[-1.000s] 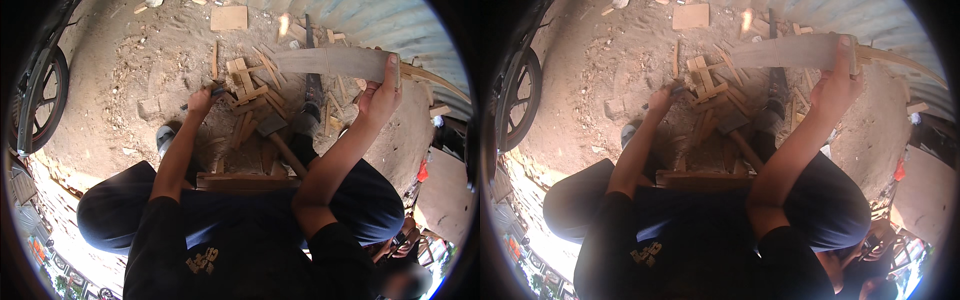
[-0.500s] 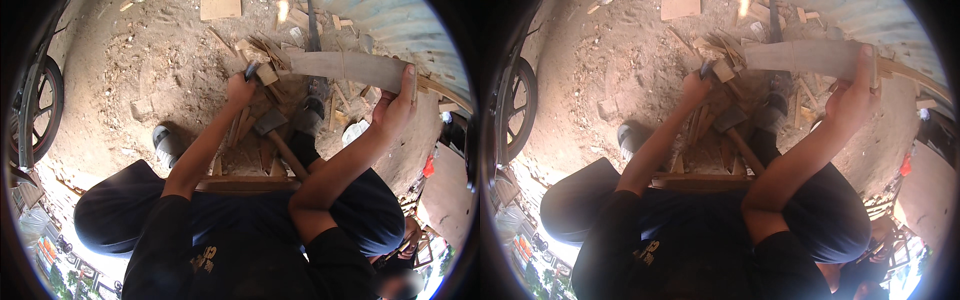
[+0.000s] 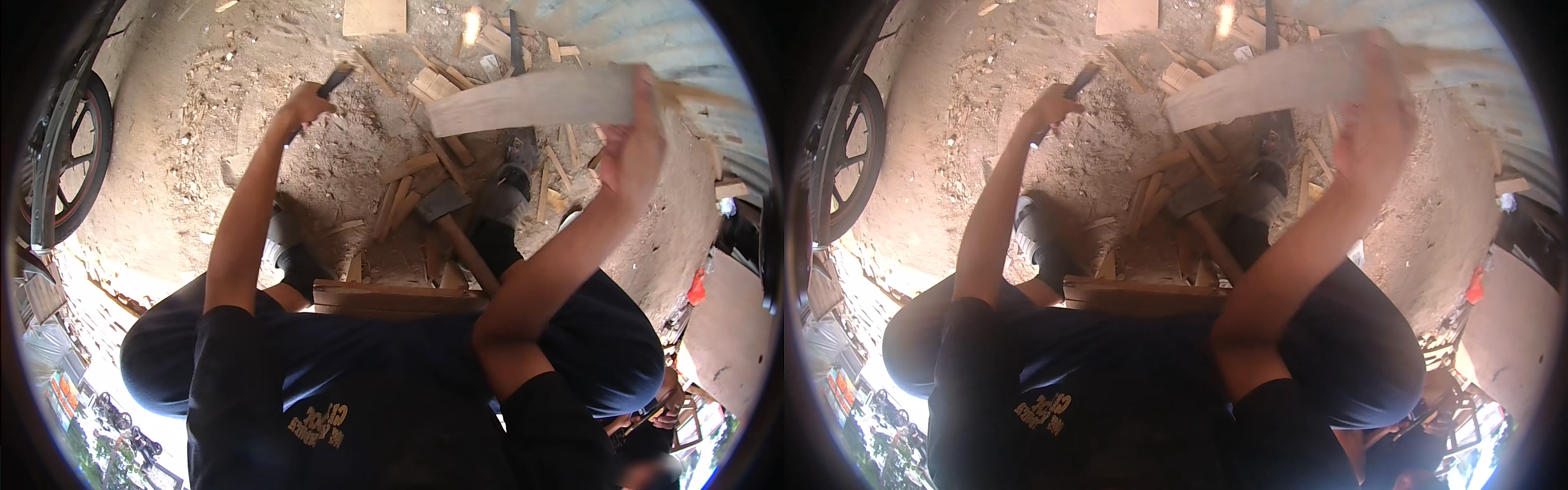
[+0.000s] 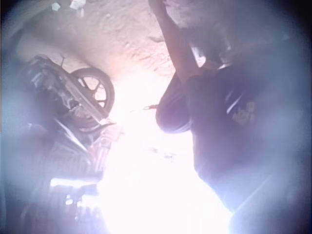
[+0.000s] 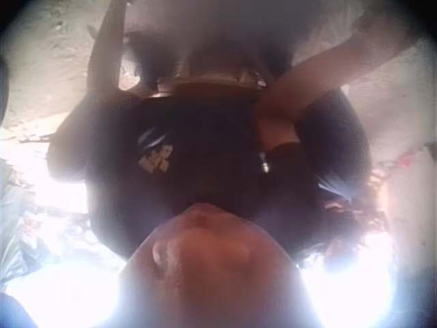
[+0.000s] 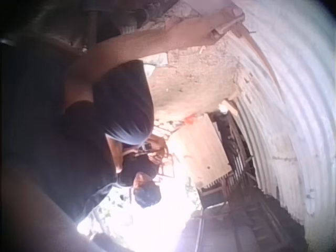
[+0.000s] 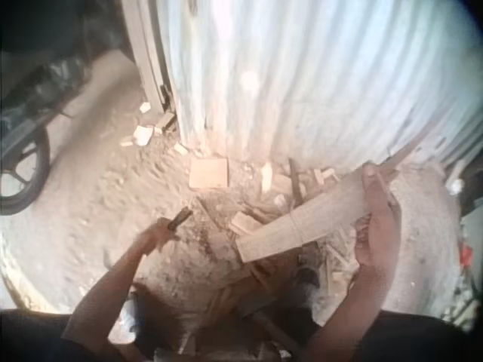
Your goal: The person sits on the ground and uses a chisel and mallet to carve a small wooden stick. They repeatedly strike the chisel to remove wood shavings and shape the piece.
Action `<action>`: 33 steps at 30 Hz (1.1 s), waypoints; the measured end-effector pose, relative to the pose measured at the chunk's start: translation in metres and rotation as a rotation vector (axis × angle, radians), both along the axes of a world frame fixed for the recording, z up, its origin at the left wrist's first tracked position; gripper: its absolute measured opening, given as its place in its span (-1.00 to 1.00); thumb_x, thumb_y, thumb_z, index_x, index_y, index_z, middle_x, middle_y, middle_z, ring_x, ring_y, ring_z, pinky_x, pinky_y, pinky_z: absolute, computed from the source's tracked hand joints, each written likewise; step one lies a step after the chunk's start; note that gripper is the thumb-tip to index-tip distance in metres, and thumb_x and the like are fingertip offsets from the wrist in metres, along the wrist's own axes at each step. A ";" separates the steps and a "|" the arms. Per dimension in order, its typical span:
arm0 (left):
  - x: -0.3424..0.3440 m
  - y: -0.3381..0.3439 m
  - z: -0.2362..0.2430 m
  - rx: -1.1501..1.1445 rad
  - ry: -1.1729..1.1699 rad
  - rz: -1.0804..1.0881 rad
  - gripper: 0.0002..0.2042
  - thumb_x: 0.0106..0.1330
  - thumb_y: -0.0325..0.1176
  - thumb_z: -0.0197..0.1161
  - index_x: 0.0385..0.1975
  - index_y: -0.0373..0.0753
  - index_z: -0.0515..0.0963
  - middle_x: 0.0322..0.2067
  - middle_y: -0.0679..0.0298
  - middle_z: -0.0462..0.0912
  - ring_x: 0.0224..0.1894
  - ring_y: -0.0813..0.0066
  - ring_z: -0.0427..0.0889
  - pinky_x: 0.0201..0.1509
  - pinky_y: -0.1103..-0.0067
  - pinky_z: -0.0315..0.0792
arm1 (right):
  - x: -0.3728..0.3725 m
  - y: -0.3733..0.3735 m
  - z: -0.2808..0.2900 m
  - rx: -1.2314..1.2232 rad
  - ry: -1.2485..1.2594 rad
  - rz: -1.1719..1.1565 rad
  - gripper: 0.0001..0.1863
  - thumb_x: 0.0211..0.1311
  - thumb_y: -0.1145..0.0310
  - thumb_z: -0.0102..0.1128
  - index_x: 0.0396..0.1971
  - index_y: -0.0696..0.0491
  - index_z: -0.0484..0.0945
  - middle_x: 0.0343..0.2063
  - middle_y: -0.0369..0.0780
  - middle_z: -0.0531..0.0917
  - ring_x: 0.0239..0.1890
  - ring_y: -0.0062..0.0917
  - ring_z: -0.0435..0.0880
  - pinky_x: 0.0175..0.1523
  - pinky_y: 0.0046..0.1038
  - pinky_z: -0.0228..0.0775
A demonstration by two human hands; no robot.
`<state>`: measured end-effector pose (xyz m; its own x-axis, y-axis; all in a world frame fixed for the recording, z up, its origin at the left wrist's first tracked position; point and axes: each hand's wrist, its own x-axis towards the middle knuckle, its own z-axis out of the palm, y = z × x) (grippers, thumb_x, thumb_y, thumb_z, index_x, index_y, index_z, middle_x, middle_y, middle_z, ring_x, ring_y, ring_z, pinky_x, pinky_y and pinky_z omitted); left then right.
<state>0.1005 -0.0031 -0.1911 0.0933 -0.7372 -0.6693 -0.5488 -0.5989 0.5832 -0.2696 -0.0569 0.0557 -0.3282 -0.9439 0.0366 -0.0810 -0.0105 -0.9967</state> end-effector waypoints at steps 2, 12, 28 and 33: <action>0.052 0.018 0.024 -0.068 -0.091 0.060 -0.75 0.07 -0.43 0.40 -0.40 -0.32 0.43 -0.63 0.37 0.37 -0.68 0.60 0.35 -0.68 0.57 0.21 | 0.053 0.001 -0.038 0.296 -0.018 0.082 -0.42 0.11 0.07 0.46 -0.03 0.24 0.60 -0.42 -0.24 0.64 -0.53 -0.67 0.49 -0.45 -0.57 0.35; 0.172 0.109 0.125 -0.138 -0.296 0.242 -0.69 0.16 -0.20 0.45 -0.45 -0.24 0.45 -0.69 0.40 0.44 -0.75 0.63 0.35 -0.70 0.55 0.25 | 0.224 0.045 -0.167 0.236 0.231 0.554 -0.43 0.03 -0.08 0.49 -0.73 0.15 0.55 -0.74 -0.27 0.52 -0.83 -0.60 0.35 -0.74 -0.40 0.14; 0.162 0.200 0.224 -0.216 -0.663 -0.272 -0.77 0.19 -0.36 0.34 -0.31 -0.39 0.53 -0.49 -0.01 0.59 -0.43 0.16 0.61 -0.30 0.33 0.43 | 0.248 0.140 -0.313 1.214 -0.669 0.350 -0.13 0.20 0.06 0.39 0.40 -0.01 0.10 0.33 0.09 0.25 0.24 0.02 0.44 0.19 0.23 0.42; 0.113 0.193 0.228 -0.143 -0.613 -0.250 -0.61 0.29 -0.10 0.33 -0.35 -0.42 0.54 -0.57 0.03 0.56 -0.51 0.33 0.56 -0.37 0.35 0.40 | 0.223 0.169 -0.308 1.372 -0.308 0.851 0.02 0.19 -0.28 0.22 0.33 0.27 0.13 0.13 0.19 0.47 -0.06 -0.04 0.69 -0.06 -0.07 0.65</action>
